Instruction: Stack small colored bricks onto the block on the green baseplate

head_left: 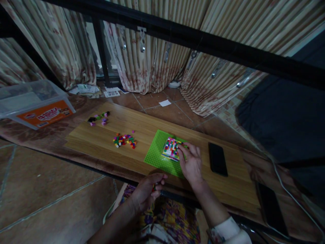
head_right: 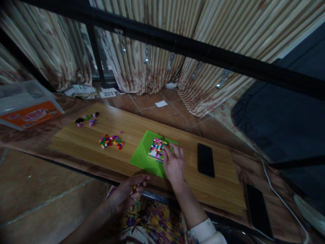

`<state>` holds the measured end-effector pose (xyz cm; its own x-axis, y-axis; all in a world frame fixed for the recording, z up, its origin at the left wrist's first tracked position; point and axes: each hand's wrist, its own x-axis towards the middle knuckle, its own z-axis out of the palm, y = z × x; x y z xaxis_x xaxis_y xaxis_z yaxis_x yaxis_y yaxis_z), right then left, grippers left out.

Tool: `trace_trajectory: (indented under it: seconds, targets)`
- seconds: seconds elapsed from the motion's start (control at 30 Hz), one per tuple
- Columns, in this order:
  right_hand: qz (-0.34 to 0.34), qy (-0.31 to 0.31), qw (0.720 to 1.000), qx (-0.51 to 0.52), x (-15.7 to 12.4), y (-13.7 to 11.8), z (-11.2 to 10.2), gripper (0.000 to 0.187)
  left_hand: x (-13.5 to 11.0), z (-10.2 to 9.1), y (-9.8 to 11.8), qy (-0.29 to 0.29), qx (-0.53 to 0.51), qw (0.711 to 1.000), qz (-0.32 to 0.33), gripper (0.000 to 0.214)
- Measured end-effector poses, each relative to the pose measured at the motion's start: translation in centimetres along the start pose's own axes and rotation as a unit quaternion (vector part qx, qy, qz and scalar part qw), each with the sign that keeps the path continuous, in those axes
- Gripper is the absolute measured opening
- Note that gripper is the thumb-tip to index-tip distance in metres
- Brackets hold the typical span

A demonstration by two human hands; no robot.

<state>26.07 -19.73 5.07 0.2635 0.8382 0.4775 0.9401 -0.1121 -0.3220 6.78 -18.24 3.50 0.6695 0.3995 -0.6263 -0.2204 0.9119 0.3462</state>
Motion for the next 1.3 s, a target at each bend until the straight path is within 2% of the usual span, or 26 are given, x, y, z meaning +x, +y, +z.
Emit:
trace_trajectory:
  seconds: [0.43, 0.67, 0.83, 1.0, 1.1, 1.3]
  targets:
    - [0.0, 0.016, 1.0, 0.023, 0.0, 0.7, 1.4, 0.03, 0.3, -0.2, -0.3, -0.002, -0.009, 1.0, -0.011, 0.018]
    - [0.012, 0.027, 0.998, 0.047, 0.1, 0.5, 1.6, 0.029, -0.4, 0.7, 0.1, -0.004, -0.106, 0.994, -0.013, 0.016]
    - [0.035, 0.047, 0.993, 0.103, 0.4, 0.3, 0.8, 0.029, -1.2, 1.2, 0.5, -0.003, -0.14, 0.99, 0.006, 0.021]
    - [0.071, 0.089, 0.98, 0.163, -0.4, -0.8, -1.5, 0.028, -1.6, 1.4, 0.7, -0.032, -0.156, 0.987, 0.036, 0.028]
    - [0.091, 0.06, 0.968, 0.228, -2.3, -2.5, -3.0, 0.024, -1.7, 1.6, 0.9, -0.082, -0.158, 0.983, 0.043, 0.036]
    - [0.079, -0.092, 0.954, 0.275, -6.4, -6.5, -5.0, 0.018, -1.9, 2.2, 1.1, -0.157, -0.161, 0.974, 0.025, 0.053]
